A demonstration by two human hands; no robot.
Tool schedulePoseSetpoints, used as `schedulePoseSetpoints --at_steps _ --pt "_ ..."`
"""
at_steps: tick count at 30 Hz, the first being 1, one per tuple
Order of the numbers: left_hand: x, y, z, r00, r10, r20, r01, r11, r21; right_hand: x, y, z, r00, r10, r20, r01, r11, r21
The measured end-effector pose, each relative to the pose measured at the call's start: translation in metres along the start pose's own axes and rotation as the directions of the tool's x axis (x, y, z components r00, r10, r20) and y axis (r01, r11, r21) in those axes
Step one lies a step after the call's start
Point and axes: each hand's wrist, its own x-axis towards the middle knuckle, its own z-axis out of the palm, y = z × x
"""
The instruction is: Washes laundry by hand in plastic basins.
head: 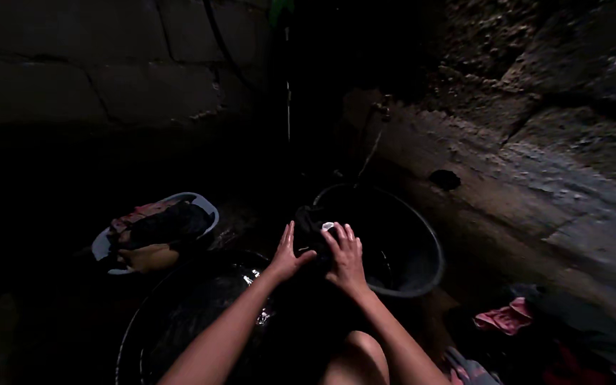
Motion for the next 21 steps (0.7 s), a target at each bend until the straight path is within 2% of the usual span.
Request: schedulePoseSetpoints --at_steps 2,5,7,8,10,11,13,14,16,18,21 --pt "-0.001 0.007 0.013 0.997 -0.058 0.05 0.055 0.997 0.045 -0.011 0.008 -0.014 0.961 0.201 0.188 -0.213 0.976 0.047" --pt "0.005 0.014 0.027 0.993 -0.114 0.012 0.112 0.986 0.126 -0.027 0.034 -0.049 0.814 0.369 0.449 -0.443 0.894 0.068" --pt "0.014 0.006 0.032 0.988 -0.151 -0.013 0.152 0.979 0.134 -0.038 0.065 -0.071 0.671 0.478 0.566 -0.558 0.829 -0.039" --pt "0.019 0.001 0.032 0.985 -0.173 -0.016 0.173 0.975 0.137 -0.04 0.079 -0.077 0.572 0.518 0.636 -0.596 0.795 -0.111" --pt "0.03 -0.006 0.028 0.974 -0.228 -0.003 0.227 0.967 0.117 -0.04 0.099 -0.07 0.4 0.536 0.743 -0.644 0.742 -0.188" --pt "0.034 -0.009 0.026 0.967 -0.255 0.014 0.253 0.963 0.088 -0.036 0.103 -0.064 0.348 0.512 0.785 -0.664 0.726 -0.179" --pt "0.041 -0.018 0.024 0.955 -0.291 0.056 0.291 0.957 0.001 -0.024 0.096 -0.049 0.313 0.438 0.843 -0.744 0.665 -0.069" --pt "0.043 -0.023 0.022 0.949 -0.305 0.084 0.31 0.949 -0.063 -0.017 0.09 -0.041 0.319 0.422 0.849 -0.786 0.618 -0.012" --pt "0.045 -0.028 0.017 0.923 -0.351 0.157 0.375 0.913 -0.163 -0.001 0.07 -0.032 0.329 0.464 0.822 -0.881 0.464 0.09" --pt "0.044 -0.032 0.014 0.896 -0.387 0.219 0.433 0.871 -0.231 0.011 0.053 -0.022 0.364 0.547 0.754 -0.929 0.27 0.253" --pt "0.038 -0.033 0.021 0.9 -0.372 0.226 0.433 0.822 -0.37 0.02 0.043 -0.003 0.473 0.617 0.63 -0.814 0.033 0.579"
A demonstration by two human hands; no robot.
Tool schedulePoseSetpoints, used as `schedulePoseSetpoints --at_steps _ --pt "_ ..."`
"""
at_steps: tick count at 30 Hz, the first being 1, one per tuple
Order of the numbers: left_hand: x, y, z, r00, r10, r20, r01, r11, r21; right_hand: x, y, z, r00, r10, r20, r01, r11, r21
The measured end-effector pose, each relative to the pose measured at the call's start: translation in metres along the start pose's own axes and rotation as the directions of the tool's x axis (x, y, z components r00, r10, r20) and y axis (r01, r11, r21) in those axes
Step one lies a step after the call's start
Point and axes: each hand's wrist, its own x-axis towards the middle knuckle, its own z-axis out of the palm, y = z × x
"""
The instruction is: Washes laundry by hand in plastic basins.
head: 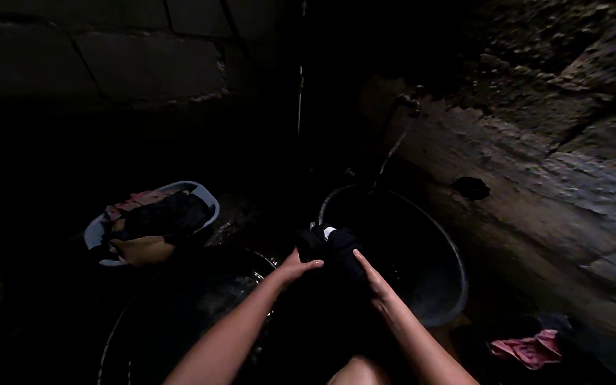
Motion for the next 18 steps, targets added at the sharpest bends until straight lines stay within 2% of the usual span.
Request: schedulePoseSetpoints --at_steps 2,6,9,11,14,15,18 --pt "-0.004 -0.005 0.004 0.999 0.041 0.006 -0.041 0.996 -0.08 0.008 0.007 0.007 0.991 -0.131 -0.04 0.135 0.982 0.133" --pt "-0.034 0.005 0.004 0.994 0.096 0.051 -0.091 0.992 -0.09 0.001 0.017 0.021 0.908 -0.416 -0.043 0.415 0.886 0.207" --pt "-0.072 0.02 -0.002 0.99 0.137 0.031 -0.133 0.986 -0.098 -0.032 -0.004 0.044 0.884 -0.467 0.011 0.459 0.873 0.164" --pt "-0.094 0.022 -0.012 0.979 0.206 -0.002 -0.204 0.966 -0.161 -0.055 -0.024 0.059 0.865 -0.493 0.093 0.482 0.868 0.116" --pt "-0.136 0.034 -0.033 0.972 0.208 -0.107 -0.223 0.962 -0.157 -0.061 -0.032 0.073 0.725 -0.63 0.278 0.619 0.773 0.138" --pt "-0.153 0.036 -0.039 0.969 0.198 -0.149 -0.222 0.96 -0.169 -0.073 -0.038 0.084 0.724 -0.611 0.32 0.605 0.785 0.132" --pt "-0.199 0.028 -0.063 0.95 0.209 -0.231 -0.262 0.937 -0.23 -0.129 -0.063 0.129 0.841 -0.392 0.374 0.428 0.904 -0.015"
